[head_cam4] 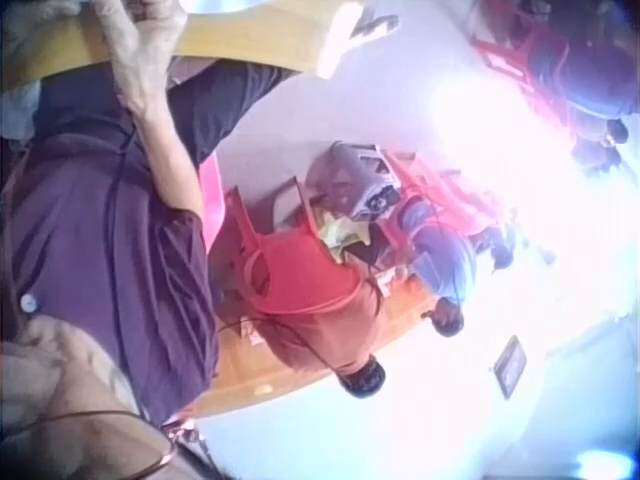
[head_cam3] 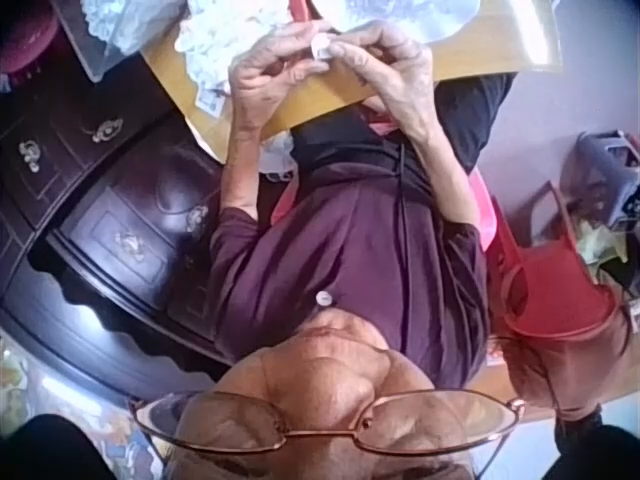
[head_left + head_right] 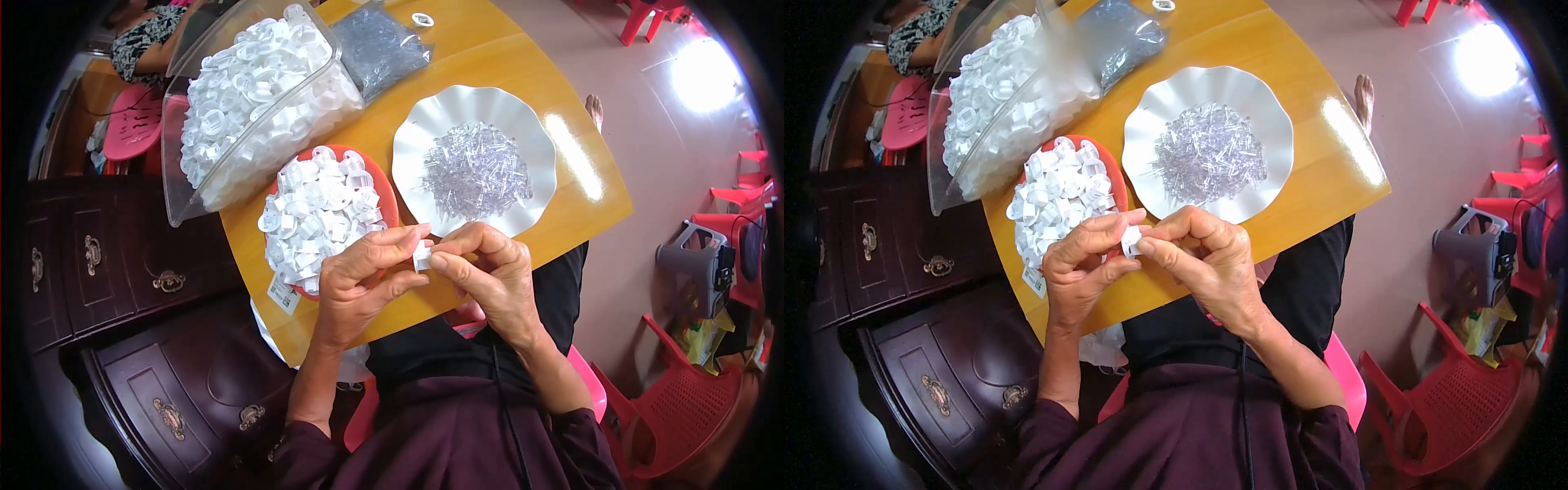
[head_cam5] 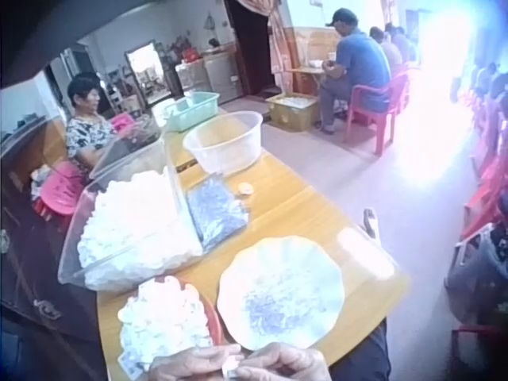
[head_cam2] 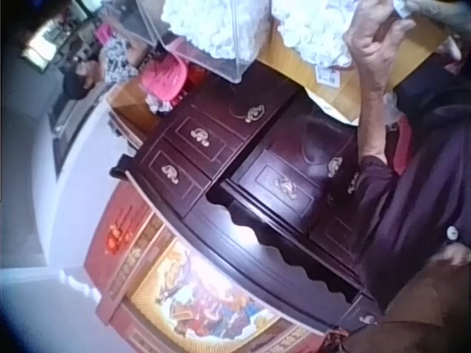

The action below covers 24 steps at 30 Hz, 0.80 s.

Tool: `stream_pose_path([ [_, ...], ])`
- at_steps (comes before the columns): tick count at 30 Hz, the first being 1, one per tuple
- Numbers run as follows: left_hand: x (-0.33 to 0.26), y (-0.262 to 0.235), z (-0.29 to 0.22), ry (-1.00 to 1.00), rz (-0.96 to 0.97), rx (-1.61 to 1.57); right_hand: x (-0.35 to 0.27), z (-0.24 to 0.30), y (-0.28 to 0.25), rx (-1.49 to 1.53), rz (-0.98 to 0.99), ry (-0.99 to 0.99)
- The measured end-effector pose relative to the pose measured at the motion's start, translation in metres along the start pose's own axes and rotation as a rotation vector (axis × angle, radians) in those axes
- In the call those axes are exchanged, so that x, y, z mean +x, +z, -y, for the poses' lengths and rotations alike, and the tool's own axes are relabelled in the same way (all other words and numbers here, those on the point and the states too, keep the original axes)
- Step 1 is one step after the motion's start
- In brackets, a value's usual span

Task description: The person assembles small white plastic battery components with tiny metal pins by hand.

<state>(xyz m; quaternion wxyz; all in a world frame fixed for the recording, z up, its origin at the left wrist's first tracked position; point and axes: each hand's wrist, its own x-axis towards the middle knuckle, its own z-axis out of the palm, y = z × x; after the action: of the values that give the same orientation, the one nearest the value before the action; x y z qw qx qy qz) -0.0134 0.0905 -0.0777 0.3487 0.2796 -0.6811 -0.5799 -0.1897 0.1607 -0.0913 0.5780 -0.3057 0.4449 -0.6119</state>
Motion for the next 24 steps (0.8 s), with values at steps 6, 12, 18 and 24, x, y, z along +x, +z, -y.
stream_pose_path([
  [6, 0.013, 0.002, -0.007, -0.046, 0.001, 0.078, 0.002, 0.003, 0.002, 0.0, -0.078, -0.042],
  [12, 0.061, -0.044, -0.044, 0.233, -0.276, 0.512, 0.012, 0.018, -0.018, -0.754, -0.283, -0.446],
  [18, 0.109, -0.137, -0.07, 0.364, -0.509, 0.713, 0.025, 0.02, -0.039, -1.269, -0.332, -0.563],
  [24, 0.088, -0.102, -0.06, 0.542, -0.512, 1.154, 0.031, 0.017, -0.046, -1.384, -0.303, -0.548],
])
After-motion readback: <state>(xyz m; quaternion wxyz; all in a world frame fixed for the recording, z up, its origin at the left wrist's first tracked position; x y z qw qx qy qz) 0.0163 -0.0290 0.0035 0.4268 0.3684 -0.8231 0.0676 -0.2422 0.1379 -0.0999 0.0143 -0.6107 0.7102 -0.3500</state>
